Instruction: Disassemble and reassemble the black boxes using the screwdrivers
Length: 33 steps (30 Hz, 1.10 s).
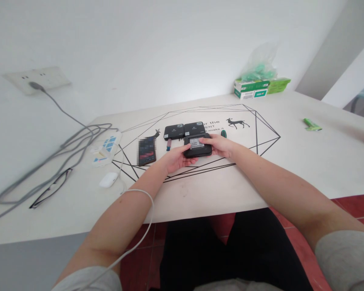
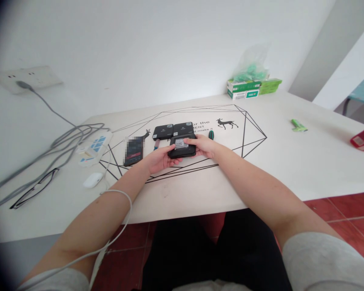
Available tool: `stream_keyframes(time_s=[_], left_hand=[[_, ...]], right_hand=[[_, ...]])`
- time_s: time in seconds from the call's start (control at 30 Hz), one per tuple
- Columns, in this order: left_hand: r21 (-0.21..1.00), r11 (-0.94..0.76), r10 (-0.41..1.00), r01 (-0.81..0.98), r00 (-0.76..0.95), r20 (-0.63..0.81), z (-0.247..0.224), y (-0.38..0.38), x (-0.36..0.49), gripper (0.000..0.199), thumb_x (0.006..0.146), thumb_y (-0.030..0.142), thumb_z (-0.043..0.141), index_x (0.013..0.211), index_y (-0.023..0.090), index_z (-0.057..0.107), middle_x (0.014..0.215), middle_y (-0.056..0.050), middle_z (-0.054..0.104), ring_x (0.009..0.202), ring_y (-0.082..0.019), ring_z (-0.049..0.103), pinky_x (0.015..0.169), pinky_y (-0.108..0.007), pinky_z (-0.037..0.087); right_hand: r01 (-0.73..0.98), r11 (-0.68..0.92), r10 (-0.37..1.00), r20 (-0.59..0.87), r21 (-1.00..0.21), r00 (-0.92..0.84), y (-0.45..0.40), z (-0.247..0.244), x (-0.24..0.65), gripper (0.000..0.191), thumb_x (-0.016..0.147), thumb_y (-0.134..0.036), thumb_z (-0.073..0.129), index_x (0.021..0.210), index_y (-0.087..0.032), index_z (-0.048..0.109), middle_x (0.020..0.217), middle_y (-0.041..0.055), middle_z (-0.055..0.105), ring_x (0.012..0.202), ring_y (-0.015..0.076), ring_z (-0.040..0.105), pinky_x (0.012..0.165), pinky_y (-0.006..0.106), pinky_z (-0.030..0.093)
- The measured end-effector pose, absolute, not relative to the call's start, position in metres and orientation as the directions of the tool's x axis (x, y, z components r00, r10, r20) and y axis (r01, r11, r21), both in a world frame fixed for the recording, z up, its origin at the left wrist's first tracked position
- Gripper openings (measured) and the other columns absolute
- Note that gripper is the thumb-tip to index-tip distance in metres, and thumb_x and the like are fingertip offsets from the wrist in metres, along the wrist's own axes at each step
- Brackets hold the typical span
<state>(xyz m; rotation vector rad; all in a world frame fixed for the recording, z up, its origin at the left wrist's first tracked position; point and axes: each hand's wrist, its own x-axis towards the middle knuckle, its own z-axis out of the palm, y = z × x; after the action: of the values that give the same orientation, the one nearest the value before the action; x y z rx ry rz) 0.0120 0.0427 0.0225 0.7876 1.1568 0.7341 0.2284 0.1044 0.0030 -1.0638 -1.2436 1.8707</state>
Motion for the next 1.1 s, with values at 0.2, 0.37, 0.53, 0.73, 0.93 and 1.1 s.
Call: stream_keyframes(time_s=[0.2, 0.37, 0.53, 0.73, 0.93, 1.1], left_hand=[[0.850, 0.519, 0.838, -0.091, 0.248, -0.486, 0.023, 0.043, 0.012, 0.037, 0.112, 0.037, 0.050, 0.109, 0.006, 0.070, 0.083, -0.020, 0.079, 0.060, -0.018, 0.075, 0.053, -0.021, 0.059], [0.860, 0.503, 0.845, -0.088, 0.261, -0.468, 0.021, 0.043, 0.010, 0.032, 0.112, 0.033, 0.051, 0.112, 0.006, 0.068, 0.081, -0.019, 0.078, 0.061, -0.019, 0.075, 0.055, -0.022, 0.060], [0.866, 0.491, 0.847, -0.095, 0.284, -0.449, 0.019, 0.044, 0.008, 0.029, 0.110, 0.033, 0.055, 0.120, 0.008, 0.067, 0.085, -0.018, 0.079, 0.063, -0.020, 0.076, 0.058, -0.025, 0.062], [0.858, 0.498, 0.849, -0.125, 0.274, -0.453, 0.018, 0.044, 0.008, 0.030, 0.108, 0.032, 0.060, 0.124, 0.009, 0.068, 0.093, -0.019, 0.080, 0.067, -0.020, 0.078, 0.063, -0.026, 0.064], [0.864, 0.464, 0.874, -0.196, 0.261, -0.411, 0.014, 0.045, 0.010, 0.041, 0.107, 0.047, 0.059, 0.131, 0.015, 0.069, 0.117, -0.018, 0.080, 0.092, -0.026, 0.081, 0.081, -0.038, 0.069], [0.872, 0.452, 0.880, -0.189, 0.254, -0.401, 0.007, 0.047, 0.009, 0.042, 0.106, 0.048, 0.060, 0.132, 0.015, 0.069, 0.124, -0.020, 0.078, 0.102, -0.029, 0.080, 0.090, -0.048, 0.068]], right_hand=[[-0.067, -0.324, 0.844, -0.257, -0.944, -0.471, 0.105, 0.001, 0.230, 0.039, 0.084, -0.036, 0.089, 0.115, -0.019, 0.071, 0.086, 0.0051, 0.081, 0.065, 0.0163, 0.072, 0.064, 0.033, 0.066], [-0.070, -0.312, 0.855, -0.248, -0.948, -0.456, 0.105, 0.001, 0.230, 0.035, 0.086, -0.035, 0.088, 0.112, -0.020, 0.071, 0.082, 0.0028, 0.079, 0.062, 0.0152, 0.070, 0.057, 0.029, 0.062], [-0.056, -0.325, 0.861, -0.271, -0.944, -0.430, 0.105, 0.001, 0.229, 0.025, 0.089, -0.033, 0.084, 0.103, -0.017, 0.072, 0.077, 0.0048, 0.078, 0.060, 0.0155, 0.068, 0.055, 0.028, 0.060], [-0.063, -0.308, 0.876, -0.257, -0.949, -0.408, 0.100, 0.004, 0.227, 0.020, 0.092, -0.031, 0.080, 0.106, -0.018, 0.073, 0.084, 0.0047, 0.081, 0.064, 0.0154, 0.070, 0.056, 0.027, 0.058], [-0.162, -0.333, 0.888, -0.251, -0.929, -0.384, 0.093, 0.009, 0.222, 0.032, 0.101, -0.047, 0.066, 0.108, -0.018, 0.076, 0.105, 0.0095, 0.085, 0.079, 0.0182, 0.077, 0.069, 0.029, 0.063], [-0.168, -0.352, 0.888, -0.271, -0.921, -0.371, 0.094, 0.010, 0.222, 0.026, 0.101, -0.041, 0.068, 0.104, -0.017, 0.077, 0.100, 0.0099, 0.085, 0.082, 0.0191, 0.078, 0.079, 0.031, 0.064]])
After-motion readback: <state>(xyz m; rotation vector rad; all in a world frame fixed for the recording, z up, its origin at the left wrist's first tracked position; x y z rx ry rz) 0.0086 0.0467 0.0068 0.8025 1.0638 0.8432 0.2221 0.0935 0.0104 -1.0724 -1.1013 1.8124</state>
